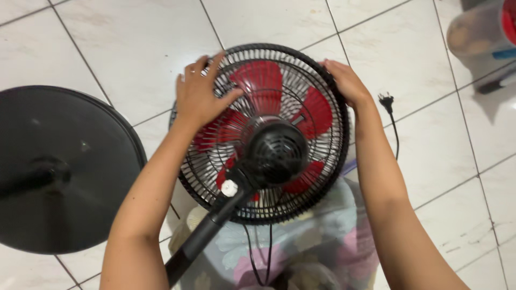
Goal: The person assembles a standing fan by attaching a red fan blade to the motor hub and securing it with a white nut. They then attach the rear and front wire cages to enclose the blade and tighten the assembly.
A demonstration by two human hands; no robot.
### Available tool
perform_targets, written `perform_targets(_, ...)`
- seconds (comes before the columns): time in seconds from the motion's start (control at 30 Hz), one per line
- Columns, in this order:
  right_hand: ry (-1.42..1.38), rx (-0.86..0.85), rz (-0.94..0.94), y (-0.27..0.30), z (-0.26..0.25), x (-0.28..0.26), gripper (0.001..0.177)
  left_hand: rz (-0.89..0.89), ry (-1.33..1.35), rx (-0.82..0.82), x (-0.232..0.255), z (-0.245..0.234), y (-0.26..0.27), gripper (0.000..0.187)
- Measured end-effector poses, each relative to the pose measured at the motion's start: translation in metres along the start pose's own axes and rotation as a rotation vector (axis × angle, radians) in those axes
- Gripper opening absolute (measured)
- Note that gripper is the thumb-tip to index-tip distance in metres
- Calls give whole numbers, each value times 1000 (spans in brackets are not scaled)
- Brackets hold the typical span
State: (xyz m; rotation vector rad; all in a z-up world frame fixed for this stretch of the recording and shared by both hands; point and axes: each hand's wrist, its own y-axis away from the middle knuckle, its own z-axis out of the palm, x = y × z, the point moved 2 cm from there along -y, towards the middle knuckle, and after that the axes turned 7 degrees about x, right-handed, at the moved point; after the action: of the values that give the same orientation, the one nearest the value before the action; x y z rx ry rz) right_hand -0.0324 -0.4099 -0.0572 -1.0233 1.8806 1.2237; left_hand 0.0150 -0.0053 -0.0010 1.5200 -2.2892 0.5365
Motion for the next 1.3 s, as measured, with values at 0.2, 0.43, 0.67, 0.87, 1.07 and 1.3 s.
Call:
perform_targets(0.2, -70, 139, 45, 21, -31, 0, 42, -188, 17, -39, -16, 5, 2, 96)
perform_targets(0.43, 65, -15, 358, 127, -55, 41, 49, -139, 289, 84, 46, -45, 11, 78)
perform_targets(0.67, 37, -132, 420, 217, -36, 51, 60, 212, 121, 233, 191, -66, 126, 71)
perform_targets(0.87, -223, -171, 313, 234, -10, 60, 60, 300, -59, -123, 228, -11, 231, 90)
perform_targets(1.07, -221, -12, 234, 223, -8, 98, 55, 279, -296, -278, 190, 19, 244, 148)
perform_targets(1.3, -337, 581, 58, 201, -72, 162, 22, 255, -307, -255, 169, 20, 220, 149)
